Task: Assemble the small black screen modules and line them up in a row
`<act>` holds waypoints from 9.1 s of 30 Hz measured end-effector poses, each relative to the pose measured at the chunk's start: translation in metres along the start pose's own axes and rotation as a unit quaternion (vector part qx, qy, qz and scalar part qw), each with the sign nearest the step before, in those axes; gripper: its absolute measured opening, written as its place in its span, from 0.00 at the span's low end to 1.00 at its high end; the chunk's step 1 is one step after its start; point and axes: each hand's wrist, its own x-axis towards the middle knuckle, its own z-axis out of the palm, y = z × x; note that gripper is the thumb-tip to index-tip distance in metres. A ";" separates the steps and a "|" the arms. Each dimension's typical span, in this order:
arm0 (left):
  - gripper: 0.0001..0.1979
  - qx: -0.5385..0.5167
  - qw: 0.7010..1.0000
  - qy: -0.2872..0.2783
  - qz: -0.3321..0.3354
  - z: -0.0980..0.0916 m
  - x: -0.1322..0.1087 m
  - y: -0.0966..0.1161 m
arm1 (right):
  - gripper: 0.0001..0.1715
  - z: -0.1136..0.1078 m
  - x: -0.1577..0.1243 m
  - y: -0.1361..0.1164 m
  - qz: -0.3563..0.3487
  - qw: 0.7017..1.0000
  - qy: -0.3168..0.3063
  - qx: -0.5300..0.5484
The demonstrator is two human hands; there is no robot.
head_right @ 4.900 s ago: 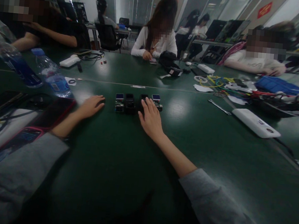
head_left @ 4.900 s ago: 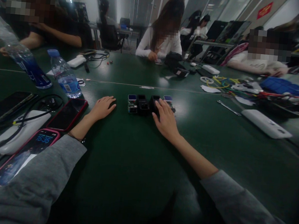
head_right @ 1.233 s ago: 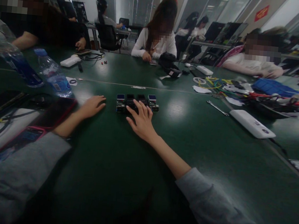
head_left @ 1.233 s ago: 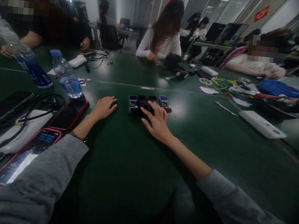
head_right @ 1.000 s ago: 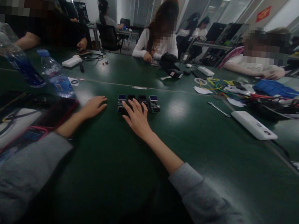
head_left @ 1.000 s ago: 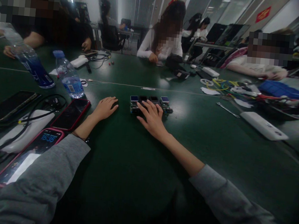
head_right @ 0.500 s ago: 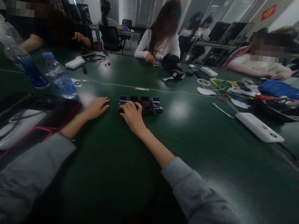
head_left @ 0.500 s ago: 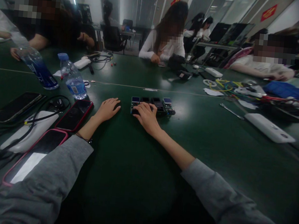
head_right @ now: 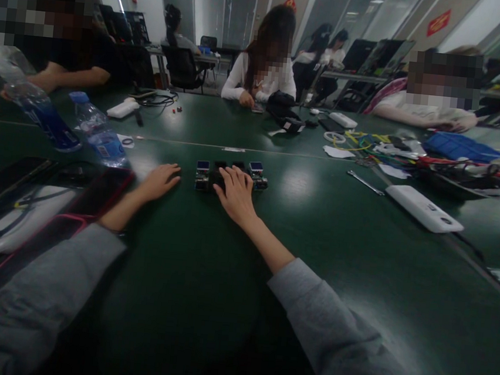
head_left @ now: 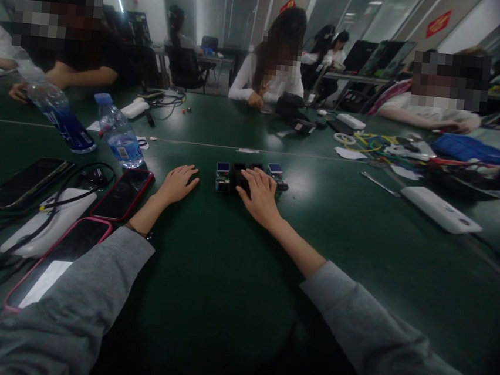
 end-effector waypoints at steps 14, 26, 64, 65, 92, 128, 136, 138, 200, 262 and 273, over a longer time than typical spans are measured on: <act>0.27 0.008 1.000 -0.010 -0.005 -0.005 -0.001 0.004 | 0.26 0.004 -0.004 0.000 -0.010 0.999 -0.010 -0.032; 0.27 0.007 1.000 -0.007 -0.002 -0.007 -0.002 0.005 | 0.26 -0.001 -0.003 -0.002 -0.018 1.000 -0.006 -0.011; 0.29 0.014 1.000 -0.016 0.004 -0.006 -0.001 0.003 | 0.27 0.003 -0.020 0.067 0.176 0.975 0.134 0.036; 0.28 0.015 1.000 -0.014 0.005 -0.006 0.000 0.003 | 0.27 0.006 -0.019 0.071 0.193 0.971 0.132 0.053; 0.28 0.010 1.000 -0.010 0.004 -0.005 -0.001 0.003 | 0.27 0.009 -0.019 0.074 0.208 0.960 0.074 0.171; 0.27 0.008 1.000 0.000 0.006 -0.004 -0.001 0.003 | 0.42 0.011 -0.018 0.078 0.225 0.953 0.069 0.190; 0.27 0.007 1.000 0.002 0.005 -0.003 -0.001 0.002 | 0.47 0.013 -0.020 0.079 0.229 0.952 0.067 0.193; 0.27 0.006 1.000 0.000 0.004 -0.004 -0.001 0.002 | 0.50 0.014 -0.020 0.080 0.226 0.953 0.067 0.189; 0.27 0.018 1.000 -0.004 0.004 -0.005 -0.001 0.005 | 0.41 0.013 -0.022 0.080 0.189 0.967 0.032 0.169; 0.28 0.011 1.000 -0.016 0.000 -0.007 -0.001 0.006 | 0.34 0.010 -0.022 0.075 0.180 0.971 0.037 0.156; 0.28 0.008 1.000 -0.009 0.006 -0.006 -0.001 0.005 | 0.35 0.006 -0.021 0.071 0.182 0.973 0.019 0.141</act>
